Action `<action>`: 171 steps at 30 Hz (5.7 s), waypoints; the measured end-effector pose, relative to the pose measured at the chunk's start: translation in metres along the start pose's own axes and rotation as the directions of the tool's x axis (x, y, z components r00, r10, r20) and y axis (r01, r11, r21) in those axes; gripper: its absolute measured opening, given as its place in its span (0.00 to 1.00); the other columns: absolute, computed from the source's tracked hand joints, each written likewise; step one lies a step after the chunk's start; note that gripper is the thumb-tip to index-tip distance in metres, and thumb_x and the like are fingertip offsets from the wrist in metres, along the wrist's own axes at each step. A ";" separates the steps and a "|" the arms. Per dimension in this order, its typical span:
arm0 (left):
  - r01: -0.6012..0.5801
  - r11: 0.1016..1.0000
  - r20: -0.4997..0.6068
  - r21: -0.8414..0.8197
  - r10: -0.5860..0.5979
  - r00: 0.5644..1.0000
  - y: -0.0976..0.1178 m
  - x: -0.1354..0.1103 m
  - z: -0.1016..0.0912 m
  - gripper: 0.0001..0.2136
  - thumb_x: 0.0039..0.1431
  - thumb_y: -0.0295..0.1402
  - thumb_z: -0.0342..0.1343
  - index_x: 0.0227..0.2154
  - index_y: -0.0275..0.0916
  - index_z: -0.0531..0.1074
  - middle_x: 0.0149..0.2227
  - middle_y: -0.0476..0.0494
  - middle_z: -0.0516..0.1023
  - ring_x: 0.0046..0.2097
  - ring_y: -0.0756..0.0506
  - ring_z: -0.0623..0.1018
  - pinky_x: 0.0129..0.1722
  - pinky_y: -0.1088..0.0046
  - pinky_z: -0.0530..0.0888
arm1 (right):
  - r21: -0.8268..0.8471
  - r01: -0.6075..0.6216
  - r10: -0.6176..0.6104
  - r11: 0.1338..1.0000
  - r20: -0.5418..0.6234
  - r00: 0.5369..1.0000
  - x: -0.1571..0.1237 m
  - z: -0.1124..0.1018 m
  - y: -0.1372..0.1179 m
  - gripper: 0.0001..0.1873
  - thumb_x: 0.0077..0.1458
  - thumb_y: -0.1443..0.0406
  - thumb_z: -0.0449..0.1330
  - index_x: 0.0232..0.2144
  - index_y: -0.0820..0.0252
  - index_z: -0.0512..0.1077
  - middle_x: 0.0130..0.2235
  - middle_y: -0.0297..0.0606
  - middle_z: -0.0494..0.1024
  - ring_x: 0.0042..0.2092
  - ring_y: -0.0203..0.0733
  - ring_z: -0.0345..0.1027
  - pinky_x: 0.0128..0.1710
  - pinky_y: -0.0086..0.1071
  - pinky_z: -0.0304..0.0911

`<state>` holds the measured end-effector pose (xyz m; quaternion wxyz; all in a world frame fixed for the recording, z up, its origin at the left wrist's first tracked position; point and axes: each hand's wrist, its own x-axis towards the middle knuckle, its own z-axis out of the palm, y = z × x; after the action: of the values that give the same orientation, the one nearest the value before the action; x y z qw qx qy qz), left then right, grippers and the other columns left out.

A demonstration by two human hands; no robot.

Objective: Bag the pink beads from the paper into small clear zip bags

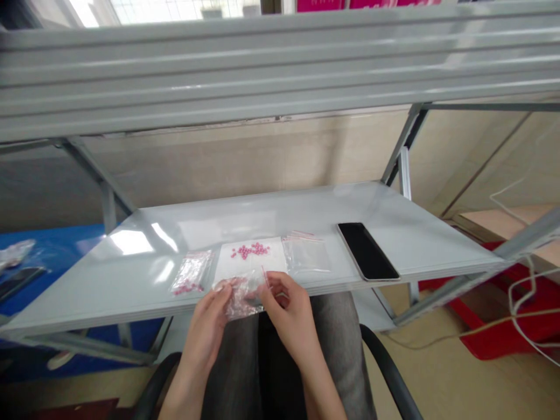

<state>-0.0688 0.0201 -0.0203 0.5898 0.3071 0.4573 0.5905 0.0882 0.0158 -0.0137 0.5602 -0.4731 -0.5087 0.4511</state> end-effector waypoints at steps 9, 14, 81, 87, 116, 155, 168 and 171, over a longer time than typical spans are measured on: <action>-0.135 0.986 0.013 0.101 0.134 0.991 -0.001 0.003 -0.009 0.18 0.48 0.46 0.72 0.32 0.34 0.80 0.28 0.45 0.81 0.29 0.50 0.78 0.30 0.78 0.73 | 0.145 -0.144 0.134 0.979 0.079 0.988 0.003 -0.011 -0.001 0.19 0.52 0.53 0.69 0.23 0.61 0.75 0.21 0.30 0.69 0.24 0.32 0.57 0.25 0.28 0.52; -0.183 0.969 -0.067 0.168 0.196 0.978 0.002 0.007 -0.019 0.19 0.49 0.46 0.71 0.33 0.35 0.79 0.23 0.47 0.80 0.25 0.51 0.75 0.26 0.80 0.70 | 0.200 -0.186 0.160 0.962 0.140 0.977 0.002 -0.011 -0.002 0.18 0.50 0.52 0.71 0.25 0.62 0.78 0.21 0.32 0.73 0.23 0.31 0.59 0.24 0.27 0.56; -0.562 0.368 0.561 0.741 0.122 0.819 0.038 -0.039 -0.022 0.10 0.58 0.23 0.52 0.23 0.40 0.65 0.21 0.54 0.68 0.25 0.51 0.70 0.28 0.74 0.60 | -0.315 0.001 0.156 0.949 0.475 0.866 -0.022 0.015 -0.019 0.09 0.54 0.66 0.55 0.22 0.59 0.64 0.23 0.30 0.65 0.26 0.35 0.57 0.25 0.27 0.52; -0.620 0.370 0.594 0.692 0.197 0.780 0.032 -0.034 -0.026 0.10 0.56 0.22 0.52 0.22 0.40 0.65 0.20 0.55 0.68 0.24 0.52 0.70 0.26 0.76 0.60 | -0.242 -0.037 0.157 0.970 0.500 0.852 -0.022 0.016 -0.016 0.09 0.53 0.68 0.54 0.22 0.59 0.61 0.23 0.29 0.61 0.27 0.34 0.54 0.26 0.27 0.51; -0.676 0.450 0.681 0.584 0.182 0.709 0.030 -0.015 -0.033 0.40 0.36 0.37 0.78 0.55 0.48 0.66 0.50 0.44 0.77 0.50 0.38 0.78 0.52 0.58 0.76 | -0.253 -0.195 0.281 0.948 0.370 0.885 -0.010 0.019 -0.012 0.14 0.49 0.60 0.55 0.16 0.56 0.59 0.17 0.29 0.62 0.21 0.33 0.54 0.23 0.29 0.51; -0.658 0.497 0.418 0.566 0.515 0.748 0.000 0.006 -0.023 0.15 0.53 0.32 0.66 0.44 0.43 0.74 0.37 0.47 0.80 0.38 0.44 0.79 0.37 0.69 0.75 | -0.423 0.297 -0.152 0.856 0.344 0.927 -0.002 0.020 -0.020 0.03 0.60 0.67 0.62 0.33 0.58 0.75 0.50 0.43 0.71 0.52 0.48 0.68 0.53 0.41 0.63; -0.645 0.486 0.430 0.590 0.487 0.760 0.006 0.008 -0.027 0.14 0.52 0.29 0.64 0.43 0.42 0.76 0.38 0.46 0.84 0.39 0.44 0.83 0.39 0.69 0.80 | -0.520 0.444 -0.306 0.730 0.331 0.892 0.011 0.023 -0.025 0.11 0.66 0.67 0.57 0.30 0.58 0.72 0.37 0.41 0.75 0.44 0.48 0.67 0.44 0.40 0.62; -0.651 0.479 0.410 0.589 0.518 0.751 0.003 0.009 -0.027 0.14 0.52 0.30 0.65 0.43 0.42 0.75 0.37 0.47 0.84 0.38 0.44 0.84 0.39 0.69 0.80 | -0.527 0.486 -0.459 0.697 0.192 0.867 0.023 0.023 -0.023 0.10 0.66 0.67 0.57 0.31 0.59 0.73 0.41 0.43 0.76 0.47 0.48 0.67 0.47 0.40 0.62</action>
<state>-0.0952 0.0249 -0.0296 0.2263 0.6947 0.4583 0.5062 0.0680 0.0369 0.0136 0.4817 -0.4590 -0.7344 0.1336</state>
